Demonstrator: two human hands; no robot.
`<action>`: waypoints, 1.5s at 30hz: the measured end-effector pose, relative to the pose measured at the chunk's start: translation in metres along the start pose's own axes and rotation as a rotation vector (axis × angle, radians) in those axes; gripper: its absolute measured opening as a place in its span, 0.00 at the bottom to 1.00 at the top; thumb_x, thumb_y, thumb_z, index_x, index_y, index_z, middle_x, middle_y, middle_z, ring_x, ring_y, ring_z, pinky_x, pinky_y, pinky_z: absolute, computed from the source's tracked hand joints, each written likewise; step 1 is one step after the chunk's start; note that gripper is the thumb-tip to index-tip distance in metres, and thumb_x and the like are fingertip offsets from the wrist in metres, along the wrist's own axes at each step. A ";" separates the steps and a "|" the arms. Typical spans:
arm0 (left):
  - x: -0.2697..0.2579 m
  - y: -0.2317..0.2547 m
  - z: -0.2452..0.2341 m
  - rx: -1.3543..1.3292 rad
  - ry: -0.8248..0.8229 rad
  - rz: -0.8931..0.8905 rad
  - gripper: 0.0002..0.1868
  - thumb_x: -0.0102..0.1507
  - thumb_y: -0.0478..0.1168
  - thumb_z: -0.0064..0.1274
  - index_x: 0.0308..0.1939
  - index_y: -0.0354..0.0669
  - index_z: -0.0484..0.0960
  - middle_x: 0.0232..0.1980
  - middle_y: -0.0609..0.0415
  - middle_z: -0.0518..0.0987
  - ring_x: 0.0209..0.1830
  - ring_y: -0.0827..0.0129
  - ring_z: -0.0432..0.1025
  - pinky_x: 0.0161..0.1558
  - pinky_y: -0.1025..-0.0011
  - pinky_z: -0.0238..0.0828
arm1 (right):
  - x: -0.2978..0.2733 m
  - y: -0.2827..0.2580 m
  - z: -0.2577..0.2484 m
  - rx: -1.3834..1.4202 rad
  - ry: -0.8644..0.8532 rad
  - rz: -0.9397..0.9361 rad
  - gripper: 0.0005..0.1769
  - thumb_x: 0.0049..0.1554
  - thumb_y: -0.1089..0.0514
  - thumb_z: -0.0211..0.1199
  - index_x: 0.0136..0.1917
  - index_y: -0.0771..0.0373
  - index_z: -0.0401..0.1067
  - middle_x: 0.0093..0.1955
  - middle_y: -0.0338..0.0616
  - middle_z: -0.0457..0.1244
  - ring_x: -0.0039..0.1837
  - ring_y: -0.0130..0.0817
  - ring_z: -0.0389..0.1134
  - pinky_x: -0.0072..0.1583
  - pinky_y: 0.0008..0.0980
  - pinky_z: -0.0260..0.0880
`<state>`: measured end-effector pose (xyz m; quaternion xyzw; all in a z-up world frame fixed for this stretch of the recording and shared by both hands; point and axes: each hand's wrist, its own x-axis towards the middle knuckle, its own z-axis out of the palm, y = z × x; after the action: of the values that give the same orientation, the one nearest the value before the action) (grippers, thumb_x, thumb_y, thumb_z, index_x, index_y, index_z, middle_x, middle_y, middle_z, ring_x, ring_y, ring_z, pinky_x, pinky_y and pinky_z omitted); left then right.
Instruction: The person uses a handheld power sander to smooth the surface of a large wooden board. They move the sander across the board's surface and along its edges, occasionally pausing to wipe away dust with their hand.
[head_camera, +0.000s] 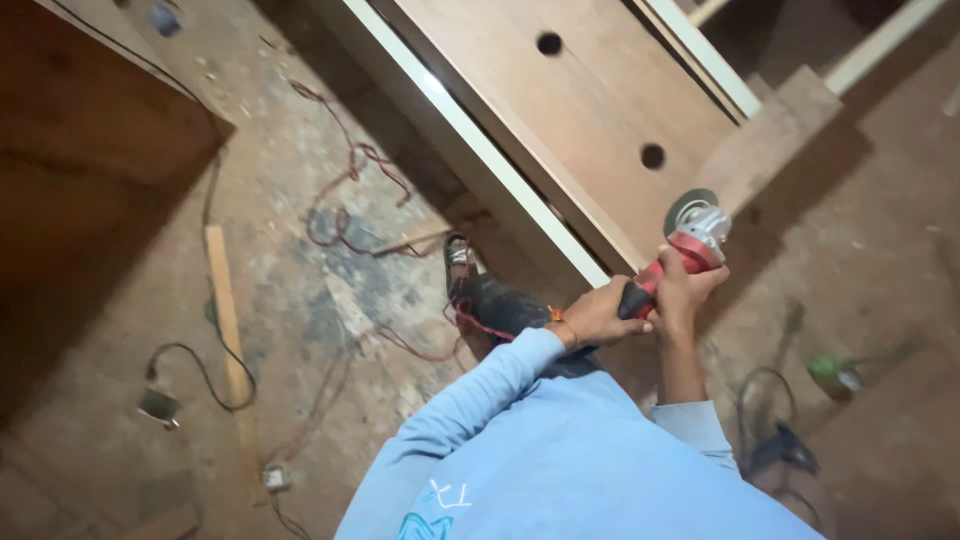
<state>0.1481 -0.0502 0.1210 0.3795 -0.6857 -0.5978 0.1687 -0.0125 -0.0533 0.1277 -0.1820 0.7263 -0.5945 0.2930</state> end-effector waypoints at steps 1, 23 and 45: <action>0.004 -0.008 -0.018 0.032 0.032 -0.017 0.41 0.54 0.58 0.65 0.61 0.36 0.72 0.54 0.34 0.81 0.54 0.43 0.76 0.53 0.56 0.73 | 0.005 0.011 0.027 -0.065 -0.028 -0.106 0.39 0.57 0.64 0.72 0.68 0.69 0.47 0.56 0.51 0.59 0.47 0.30 0.71 0.45 0.34 0.78; 0.106 -0.081 -0.423 0.148 0.534 -0.236 0.31 0.59 0.44 0.59 0.61 0.42 0.61 0.46 0.31 0.79 0.42 0.29 0.75 0.43 0.39 0.70 | 0.006 -0.100 0.527 -0.371 -0.279 0.009 0.44 0.50 0.54 0.69 0.69 0.66 0.44 0.48 0.59 0.63 0.38 0.42 0.69 0.39 0.41 0.71; 0.344 -0.383 -1.020 -0.123 0.544 -0.087 0.32 0.62 0.44 0.63 0.63 0.30 0.69 0.58 0.30 0.80 0.61 0.44 0.76 0.58 0.56 0.73 | 0.134 -0.012 1.235 -0.726 -0.551 -0.037 0.47 0.51 0.49 0.68 0.72 0.67 0.44 0.59 0.72 0.63 0.56 0.68 0.69 0.57 0.57 0.70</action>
<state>0.7434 -1.0030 -0.0858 0.5441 -0.5609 -0.5210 0.3433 0.6766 -1.0729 -0.0389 -0.4372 0.7794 -0.2360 0.3817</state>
